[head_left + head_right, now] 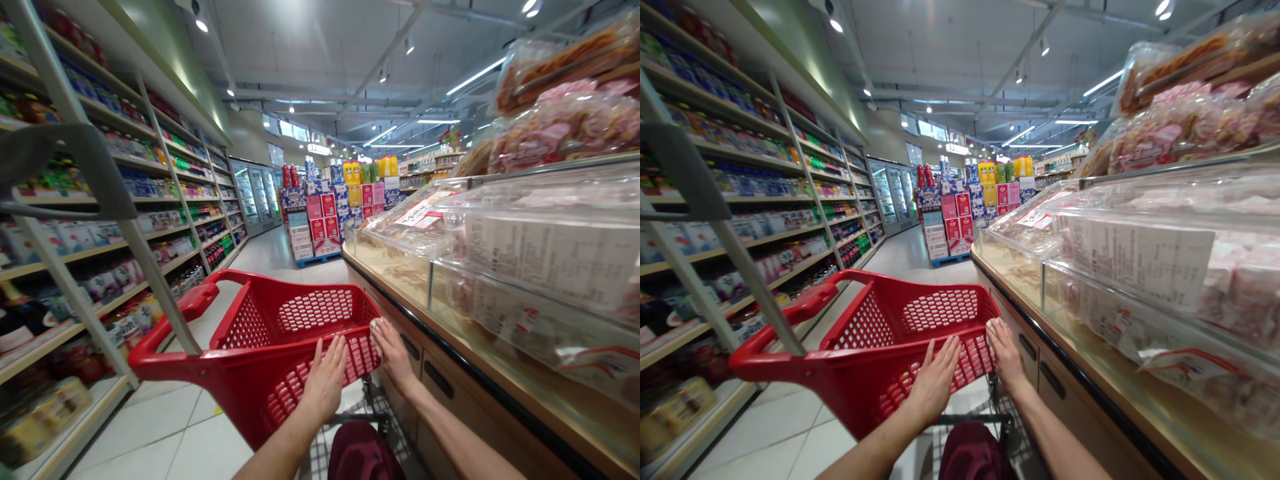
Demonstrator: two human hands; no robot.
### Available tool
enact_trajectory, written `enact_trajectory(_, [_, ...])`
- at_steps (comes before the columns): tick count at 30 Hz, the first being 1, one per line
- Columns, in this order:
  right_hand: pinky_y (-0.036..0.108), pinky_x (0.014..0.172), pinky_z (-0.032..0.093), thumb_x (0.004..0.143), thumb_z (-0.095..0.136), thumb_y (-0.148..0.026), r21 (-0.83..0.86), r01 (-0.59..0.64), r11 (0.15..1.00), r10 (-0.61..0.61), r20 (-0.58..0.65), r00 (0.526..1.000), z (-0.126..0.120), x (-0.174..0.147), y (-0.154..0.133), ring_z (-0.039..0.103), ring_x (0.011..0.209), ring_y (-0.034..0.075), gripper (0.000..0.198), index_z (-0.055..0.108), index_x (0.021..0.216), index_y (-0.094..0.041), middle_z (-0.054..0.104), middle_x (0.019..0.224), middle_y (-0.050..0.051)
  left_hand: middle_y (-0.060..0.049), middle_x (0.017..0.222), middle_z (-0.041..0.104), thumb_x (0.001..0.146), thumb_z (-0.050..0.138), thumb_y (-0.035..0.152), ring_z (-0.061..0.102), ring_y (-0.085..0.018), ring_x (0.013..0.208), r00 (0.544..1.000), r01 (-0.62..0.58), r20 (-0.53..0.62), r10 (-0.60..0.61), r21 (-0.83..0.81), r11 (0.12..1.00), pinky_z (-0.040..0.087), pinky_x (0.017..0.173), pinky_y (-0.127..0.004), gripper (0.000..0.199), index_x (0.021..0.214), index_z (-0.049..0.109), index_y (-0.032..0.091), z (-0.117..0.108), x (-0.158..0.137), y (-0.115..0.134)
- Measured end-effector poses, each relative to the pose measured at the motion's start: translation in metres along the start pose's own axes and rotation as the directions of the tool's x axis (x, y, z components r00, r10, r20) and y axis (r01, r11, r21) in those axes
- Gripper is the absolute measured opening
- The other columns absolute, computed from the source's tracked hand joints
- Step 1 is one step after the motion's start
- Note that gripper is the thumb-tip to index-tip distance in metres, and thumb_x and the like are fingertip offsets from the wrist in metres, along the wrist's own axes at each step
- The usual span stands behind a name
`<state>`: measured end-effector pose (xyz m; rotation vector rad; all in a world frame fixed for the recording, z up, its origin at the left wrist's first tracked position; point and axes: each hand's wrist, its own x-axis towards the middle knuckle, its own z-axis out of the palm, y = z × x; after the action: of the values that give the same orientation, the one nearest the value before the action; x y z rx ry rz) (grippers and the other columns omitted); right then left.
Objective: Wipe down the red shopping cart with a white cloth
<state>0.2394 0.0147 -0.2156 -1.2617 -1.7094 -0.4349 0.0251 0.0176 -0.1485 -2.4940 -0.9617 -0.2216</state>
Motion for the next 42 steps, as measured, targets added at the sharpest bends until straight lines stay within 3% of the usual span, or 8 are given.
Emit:
enact_trajectory(6, [0.039, 0.092, 0.042, 0.073, 0.038, -0.010, -0.003, -0.184, 0.983, 0.183, 0.108, 0.977, 0.003, -0.030, 0.017, 0.044, 0.114, 0.020, 0.043, 0.059, 0.108, -0.022, 0.054, 0.118, 0.005, -0.008, 0.142, 0.016, 0.068, 0.033, 0.011, 0.008, -0.020, 0.131, 0.991, 0.113, 0.074, -0.113, 0.002, 0.994, 0.005, 0.106, -0.049, 0.067, 0.133, 0.018, 0.011, -0.023, -0.012, -0.037])
enact_trajectory(11, [0.043, 0.099, 0.032, 0.076, 0.033, -0.011, 0.075, -0.291, 0.954, 0.297, -0.076, 0.952, 0.000, 0.025, 0.012, 0.036, 0.121, 0.021, 0.042, 0.058, 0.110, -0.017, 0.047, 0.125, 0.008, -0.009, 0.141, 0.019, 0.070, 0.033, 0.015, 0.012, -0.021, 0.131, 0.941, 0.304, 0.149, -0.305, 0.034, 0.952, 0.007, 0.105, -0.049, 0.062, 0.131, 0.026, 0.010, -0.054, -0.041, -0.076])
enact_trajectory(15, [0.043, 0.098, 0.033, 0.074, 0.035, -0.008, 0.064, -0.291, 0.954, 0.293, -0.020, 0.956, 0.019, 0.066, -0.030, 0.043, 0.115, 0.020, 0.041, 0.062, 0.102, -0.019, 0.055, 0.116, 0.008, -0.009, 0.139, 0.025, 0.070, 0.033, 0.016, 0.015, -0.020, 0.130, 0.937, 0.293, 0.194, -0.290, 0.013, 0.956, 0.006, 0.106, -0.046, 0.061, 0.130, 0.027, 0.010, -0.061, -0.056, -0.084])
enact_trajectory(19, [0.036, 0.097, 0.035, 0.077, 0.039, -0.011, 0.089, -0.155, 0.984, 0.140, 0.160, 0.977, 0.021, 0.065, -0.047, 0.044, 0.114, 0.017, 0.038, 0.061, 0.105, -0.024, 0.055, 0.118, 0.003, -0.009, 0.139, 0.026, 0.068, 0.034, 0.014, 0.018, -0.021, 0.129, 0.942, 0.295, 0.167, -0.291, 0.000, 0.955, 0.007, 0.107, -0.045, 0.063, 0.130, 0.028, 0.010, -0.059, -0.067, -0.090])
enact_trajectory(24, [0.042, 0.096, 0.035, 0.075, 0.039, -0.009, -0.047, -0.328, 0.944, 0.331, 0.136, 0.934, 0.008, 0.062, -0.046, 0.044, 0.114, 0.022, 0.038, 0.061, 0.104, -0.019, 0.054, 0.118, 0.009, -0.008, 0.139, 0.027, 0.065, 0.035, 0.012, 0.019, -0.020, 0.129, 0.948, 0.289, 0.149, -0.283, -0.020, 0.957, 0.008, 0.107, -0.044, 0.067, 0.131, 0.026, 0.011, -0.056, -0.081, -0.098])
enact_trajectory(30, [0.040, 0.097, 0.036, 0.082, 0.037, -0.015, 0.160, -0.015, 0.987, -0.019, 0.207, 0.978, 0.032, 0.060, -0.095, 0.040, 0.118, 0.018, 0.041, 0.050, 0.118, -0.028, 0.046, 0.127, 0.002, -0.007, 0.138, 0.029, 0.063, 0.035, 0.011, 0.021, -0.020, 0.128, 0.940, 0.318, 0.133, -0.315, 0.003, 0.948, 0.012, 0.106, -0.045, 0.067, 0.130, 0.029, 0.012, -0.062, -0.096, -0.113])
enact_trajectory(36, [0.049, 0.095, 0.036, 0.076, 0.033, -0.006, 0.050, -0.128, 0.990, 0.130, -0.020, 0.991, 0.036, 0.043, -0.066, 0.042, 0.116, 0.024, 0.046, 0.056, 0.112, -0.024, 0.052, 0.121, 0.007, -0.012, 0.132, 0.039, 0.068, 0.034, 0.013, 0.029, -0.025, 0.124, 0.867, 0.487, 0.080, -0.492, 0.072, 0.870, 0.013, 0.105, -0.047, 0.058, 0.126, 0.037, 0.009, -0.079, -0.116, -0.136])
enact_trajectory(42, [0.044, 0.097, 0.036, 0.082, 0.033, -0.008, 0.170, 0.049, 0.984, -0.056, 0.036, 0.998, 0.067, 0.045, -0.125, 0.033, 0.123, 0.020, 0.046, 0.046, 0.122, -0.025, 0.043, 0.129, 0.004, -0.012, 0.130, 0.043, 0.067, 0.038, 0.017, 0.033, -0.028, 0.121, 0.857, 0.495, 0.131, -0.498, 0.057, 0.867, 0.014, 0.104, -0.048, 0.059, 0.126, 0.038, 0.011, -0.091, -0.117, -0.127])
